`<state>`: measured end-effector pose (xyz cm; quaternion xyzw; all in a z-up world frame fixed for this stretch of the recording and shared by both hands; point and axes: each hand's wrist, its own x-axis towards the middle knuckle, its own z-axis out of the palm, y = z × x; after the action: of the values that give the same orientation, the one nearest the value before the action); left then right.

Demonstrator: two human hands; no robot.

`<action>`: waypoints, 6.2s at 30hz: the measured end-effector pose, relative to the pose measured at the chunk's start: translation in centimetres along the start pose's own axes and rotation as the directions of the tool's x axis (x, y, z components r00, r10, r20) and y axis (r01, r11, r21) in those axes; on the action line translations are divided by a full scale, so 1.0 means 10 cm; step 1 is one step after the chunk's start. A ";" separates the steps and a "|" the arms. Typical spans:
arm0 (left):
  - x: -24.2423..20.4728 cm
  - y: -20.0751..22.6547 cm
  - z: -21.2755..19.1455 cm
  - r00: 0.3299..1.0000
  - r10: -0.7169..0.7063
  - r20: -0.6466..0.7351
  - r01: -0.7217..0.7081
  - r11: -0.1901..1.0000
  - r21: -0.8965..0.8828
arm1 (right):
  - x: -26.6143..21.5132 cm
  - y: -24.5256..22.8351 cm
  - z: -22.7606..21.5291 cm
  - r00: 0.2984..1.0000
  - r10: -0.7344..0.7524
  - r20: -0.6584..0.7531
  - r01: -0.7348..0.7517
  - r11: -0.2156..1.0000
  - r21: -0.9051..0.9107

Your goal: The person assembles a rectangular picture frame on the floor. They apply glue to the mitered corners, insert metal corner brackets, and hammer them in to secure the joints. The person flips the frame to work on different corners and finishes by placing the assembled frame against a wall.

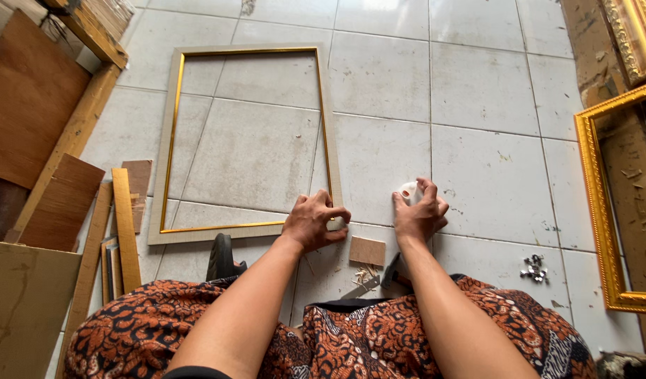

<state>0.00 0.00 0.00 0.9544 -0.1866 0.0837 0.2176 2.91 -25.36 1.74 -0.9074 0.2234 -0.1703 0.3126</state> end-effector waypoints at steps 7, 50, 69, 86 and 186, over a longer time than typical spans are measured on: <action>0.02 0.04 -0.13 0.998 0.002 0.070 -0.002 1.000 0.000 | -0.36 -0.14 -0.01 0.984 0.059 -0.167 -0.019 0.973 0.231; 0.09 0.52 0.40 -0.051 -0.963 -0.265 0.866 0.089 -0.492 | -0.07 -0.18 -0.09 0.963 0.269 -0.018 -0.265 0.958 0.111; 0.40 -1.97 -0.34 0.323 -0.925 -0.201 0.911 0.362 -0.200 | 0.47 -0.84 -0.48 0.988 0.136 0.068 -0.150 0.942 0.302; 0.46 -3.39 -1.68 0.198 -0.968 0.156 0.947 0.230 0.225 | 0.75 -0.89 -0.47 0.976 0.213 0.046 -0.216 0.925 0.314; -0.27 0.02 -0.11 0.960 -0.257 0.112 0.265 0.963 -0.055 | -0.53 -0.76 -0.18 0.604 -0.147 0.783 0.422 0.892 -0.159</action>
<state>-2.64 1.21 0.42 0.9655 -0.0729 -0.0018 0.2498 -0.06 -18.16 7.10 -0.9572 -0.0513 0.2127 0.1893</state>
